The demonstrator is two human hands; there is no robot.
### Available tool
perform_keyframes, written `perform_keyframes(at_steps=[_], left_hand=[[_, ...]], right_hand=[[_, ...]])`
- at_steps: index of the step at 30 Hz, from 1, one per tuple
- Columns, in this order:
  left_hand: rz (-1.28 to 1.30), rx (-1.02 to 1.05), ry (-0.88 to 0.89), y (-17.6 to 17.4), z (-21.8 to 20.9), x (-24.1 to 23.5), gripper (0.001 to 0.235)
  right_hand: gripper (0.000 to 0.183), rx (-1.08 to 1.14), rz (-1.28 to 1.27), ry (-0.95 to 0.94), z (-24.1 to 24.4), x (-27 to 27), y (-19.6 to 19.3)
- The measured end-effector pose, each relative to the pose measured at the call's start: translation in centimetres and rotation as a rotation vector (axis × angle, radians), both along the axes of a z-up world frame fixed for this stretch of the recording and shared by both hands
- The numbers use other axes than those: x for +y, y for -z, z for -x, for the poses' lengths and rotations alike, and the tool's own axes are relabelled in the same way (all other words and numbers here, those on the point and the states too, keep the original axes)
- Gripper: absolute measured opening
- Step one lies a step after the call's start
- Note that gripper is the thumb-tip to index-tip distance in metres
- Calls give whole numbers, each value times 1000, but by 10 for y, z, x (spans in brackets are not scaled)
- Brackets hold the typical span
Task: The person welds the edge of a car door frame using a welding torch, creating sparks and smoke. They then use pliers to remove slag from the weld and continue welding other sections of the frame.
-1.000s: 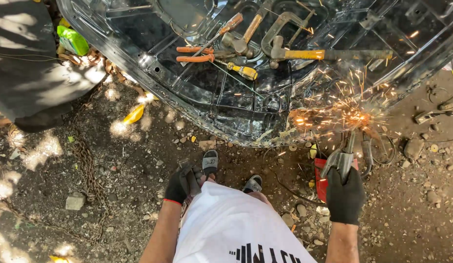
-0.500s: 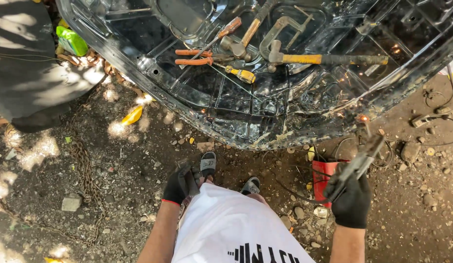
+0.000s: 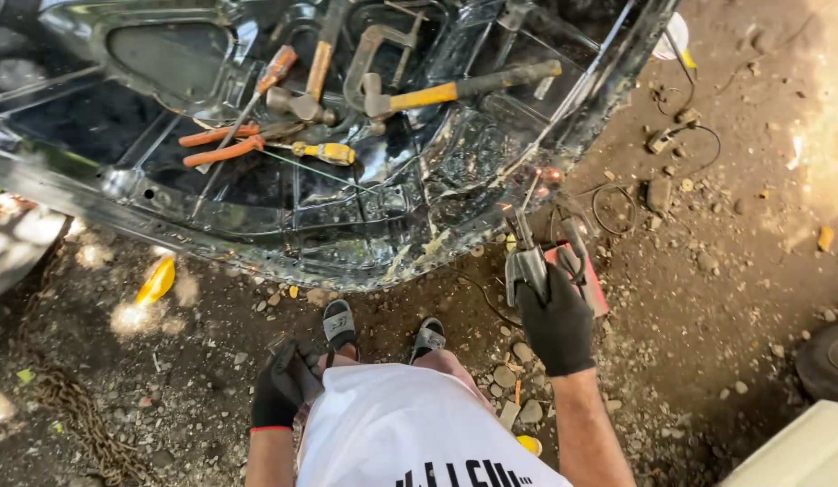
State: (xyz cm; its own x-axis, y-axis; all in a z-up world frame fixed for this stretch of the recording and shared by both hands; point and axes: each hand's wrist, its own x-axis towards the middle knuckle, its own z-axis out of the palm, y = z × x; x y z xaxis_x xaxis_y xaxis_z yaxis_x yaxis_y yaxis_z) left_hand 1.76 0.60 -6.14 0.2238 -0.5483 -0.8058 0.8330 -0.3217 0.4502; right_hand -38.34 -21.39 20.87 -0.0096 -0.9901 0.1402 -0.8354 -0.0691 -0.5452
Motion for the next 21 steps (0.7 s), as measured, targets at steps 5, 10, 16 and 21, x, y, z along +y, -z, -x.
perform_keyframes(at_steps=[5, 10, 16, 21], left_hand=[[16, -71, 85, -11, 0, -3, 28], [13, -119, 118, -14, 2, -7, 26], [82, -65, 113, -23, 5, -7, 29], [-16, -70, 121, -14, 3, -4, 29]], right_hand=[[36, -13, -13, 23, 0, -15, -9], [35, 34, -42, 36, 8, -20, 0], [34, 44, -150, 83, 13, -5, 6], [38, 76, -118, 76, 18, 3, 13]])
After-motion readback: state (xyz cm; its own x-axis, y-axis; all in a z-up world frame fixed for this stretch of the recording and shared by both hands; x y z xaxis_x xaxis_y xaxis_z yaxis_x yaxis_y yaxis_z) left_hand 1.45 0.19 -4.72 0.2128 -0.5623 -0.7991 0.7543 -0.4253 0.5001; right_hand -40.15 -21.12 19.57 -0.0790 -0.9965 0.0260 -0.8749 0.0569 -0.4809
